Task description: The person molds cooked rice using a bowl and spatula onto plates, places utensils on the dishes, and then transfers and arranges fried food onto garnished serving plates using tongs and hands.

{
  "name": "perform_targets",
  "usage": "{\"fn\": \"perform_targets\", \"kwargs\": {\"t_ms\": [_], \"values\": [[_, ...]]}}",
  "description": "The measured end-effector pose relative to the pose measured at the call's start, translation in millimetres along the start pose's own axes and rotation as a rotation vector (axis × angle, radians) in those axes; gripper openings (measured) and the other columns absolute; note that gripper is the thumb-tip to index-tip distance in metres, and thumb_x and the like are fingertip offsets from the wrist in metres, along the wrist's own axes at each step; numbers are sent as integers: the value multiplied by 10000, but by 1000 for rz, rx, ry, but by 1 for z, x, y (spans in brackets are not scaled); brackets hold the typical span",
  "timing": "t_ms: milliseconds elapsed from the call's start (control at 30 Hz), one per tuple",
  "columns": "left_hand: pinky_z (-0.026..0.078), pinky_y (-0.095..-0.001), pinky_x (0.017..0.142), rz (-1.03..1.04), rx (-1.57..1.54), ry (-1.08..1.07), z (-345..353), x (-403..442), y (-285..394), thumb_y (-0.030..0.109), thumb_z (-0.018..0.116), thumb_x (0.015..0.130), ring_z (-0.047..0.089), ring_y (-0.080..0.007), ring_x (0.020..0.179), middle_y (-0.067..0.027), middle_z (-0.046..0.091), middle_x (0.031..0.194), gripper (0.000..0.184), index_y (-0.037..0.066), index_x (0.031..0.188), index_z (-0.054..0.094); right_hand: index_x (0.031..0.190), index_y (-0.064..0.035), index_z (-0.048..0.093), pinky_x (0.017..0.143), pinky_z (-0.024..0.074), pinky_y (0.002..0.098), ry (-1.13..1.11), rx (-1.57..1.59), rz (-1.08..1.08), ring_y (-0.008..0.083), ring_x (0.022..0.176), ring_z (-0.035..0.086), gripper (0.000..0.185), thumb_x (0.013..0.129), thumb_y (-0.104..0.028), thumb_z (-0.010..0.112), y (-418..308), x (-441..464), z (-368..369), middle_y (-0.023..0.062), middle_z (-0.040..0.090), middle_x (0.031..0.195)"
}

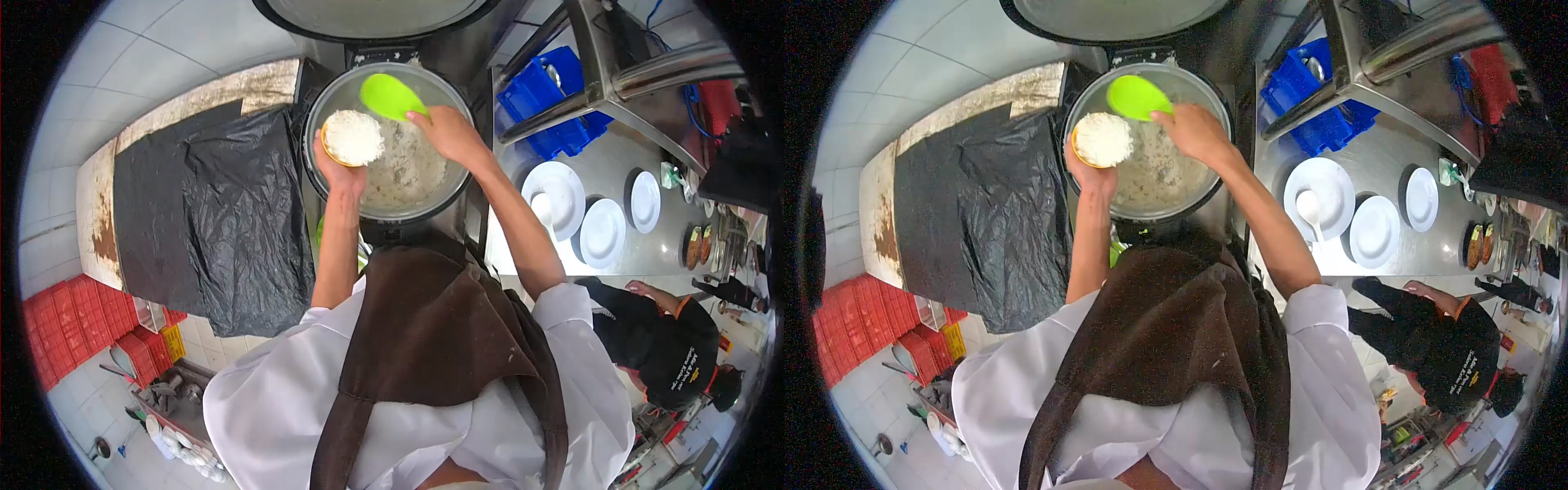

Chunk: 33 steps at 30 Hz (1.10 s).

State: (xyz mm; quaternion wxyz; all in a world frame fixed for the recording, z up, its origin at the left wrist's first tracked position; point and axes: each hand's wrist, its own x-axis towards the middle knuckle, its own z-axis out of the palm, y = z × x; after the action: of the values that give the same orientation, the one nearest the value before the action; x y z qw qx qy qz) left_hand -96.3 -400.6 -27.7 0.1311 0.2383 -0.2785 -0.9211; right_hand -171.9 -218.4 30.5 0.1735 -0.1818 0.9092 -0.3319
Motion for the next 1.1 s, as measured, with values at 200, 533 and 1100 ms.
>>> {"fn": "perform_targets", "kwargs": {"t_ms": [200, 533, 1100], "values": [[480, -377, 900, 15, 69, 108, -26, 10, 5, 452, 311, 970, 613, -228, 1043, -68, 645, 1130, 511, 73, 1187, 576, 888, 49, 682, 785, 492, 492, -190, -192, 2, 416, 902, 640, 440, 904, -371, 555, 4, 19, 27, 283, 650, 946], [452, -429, 969, 52, -131, 79, -33, -44, 49, 499, 315, 947, 581, -287, 1121, -96, 601, 1233, 578, 73, 1273, 529, 1023, -29, 704, 801, 524, 410, -445, -676, 260, 305, 1007, 650, 237, 847, -147, 597, 131, 128, 187, 196, 663, 1091], [449, -430, 965, 117, -73, 146, -23, -15, 57, 499, 322, 951, 573, -267, 1132, -63, 609, 1219, 549, 97, 1256, 540, 875, 65, 551, 432, 425, 381, -383, 322, 430, 220, 451, 531, 319, 966, -231, 480, 60, 109, 153, 117, 559, 634]]}}
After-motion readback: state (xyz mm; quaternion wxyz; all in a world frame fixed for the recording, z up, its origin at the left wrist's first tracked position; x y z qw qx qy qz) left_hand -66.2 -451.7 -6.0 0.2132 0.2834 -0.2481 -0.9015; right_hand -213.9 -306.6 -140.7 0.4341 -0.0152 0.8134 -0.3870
